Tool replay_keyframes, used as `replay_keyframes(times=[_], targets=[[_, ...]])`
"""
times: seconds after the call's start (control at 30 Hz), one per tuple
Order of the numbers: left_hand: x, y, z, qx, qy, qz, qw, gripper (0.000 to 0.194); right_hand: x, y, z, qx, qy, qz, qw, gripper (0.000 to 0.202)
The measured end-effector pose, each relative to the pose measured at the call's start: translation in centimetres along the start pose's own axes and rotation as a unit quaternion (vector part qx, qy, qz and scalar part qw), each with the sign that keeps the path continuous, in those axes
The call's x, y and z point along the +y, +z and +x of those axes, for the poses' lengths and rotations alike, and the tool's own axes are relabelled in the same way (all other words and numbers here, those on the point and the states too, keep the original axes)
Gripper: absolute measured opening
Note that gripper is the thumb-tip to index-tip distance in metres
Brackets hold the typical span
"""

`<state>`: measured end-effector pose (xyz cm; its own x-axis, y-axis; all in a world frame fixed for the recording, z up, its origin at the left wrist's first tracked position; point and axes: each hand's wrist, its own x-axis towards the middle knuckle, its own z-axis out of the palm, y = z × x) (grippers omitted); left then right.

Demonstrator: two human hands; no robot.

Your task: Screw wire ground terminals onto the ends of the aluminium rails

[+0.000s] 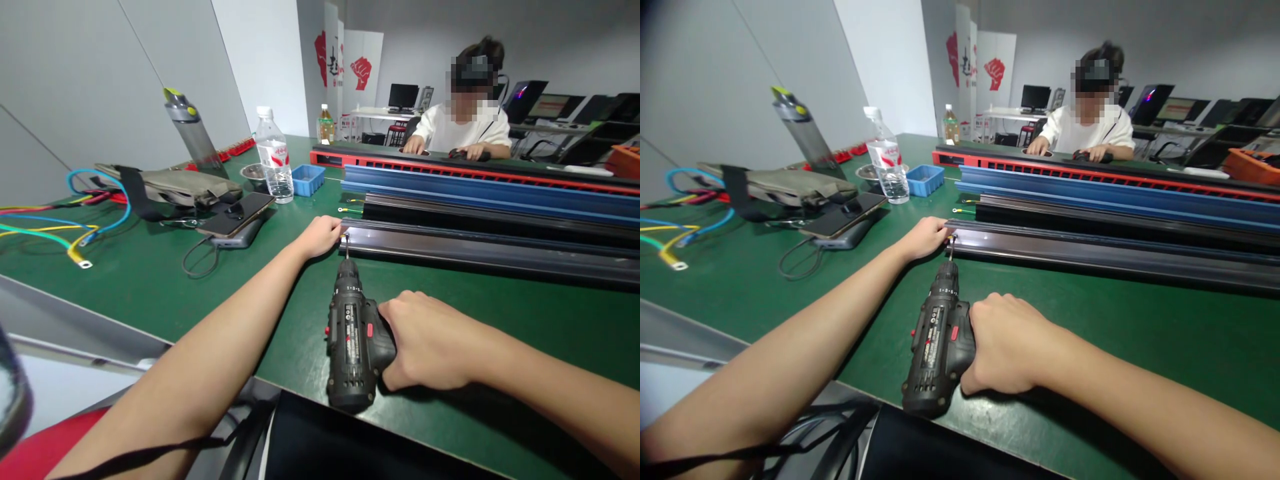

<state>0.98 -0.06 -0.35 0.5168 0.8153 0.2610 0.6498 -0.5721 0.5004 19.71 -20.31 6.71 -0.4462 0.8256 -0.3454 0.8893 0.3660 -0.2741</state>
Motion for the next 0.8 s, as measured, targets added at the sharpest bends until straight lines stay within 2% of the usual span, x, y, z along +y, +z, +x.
replay_keyframes(times=[0.63,0.8], targets=[[-0.2,0.04,-0.04,0.008,0.01,-0.02,1.0,0.042,0.31,0.46,0.12,0.021,-0.011,0.003,1.0,0.028],[-0.21,0.08,0.07,0.01,0.013,-0.019,1.0,0.042,0.23,0.29,0.16,0.01,-0.007,-0.002,1.0,0.03]])
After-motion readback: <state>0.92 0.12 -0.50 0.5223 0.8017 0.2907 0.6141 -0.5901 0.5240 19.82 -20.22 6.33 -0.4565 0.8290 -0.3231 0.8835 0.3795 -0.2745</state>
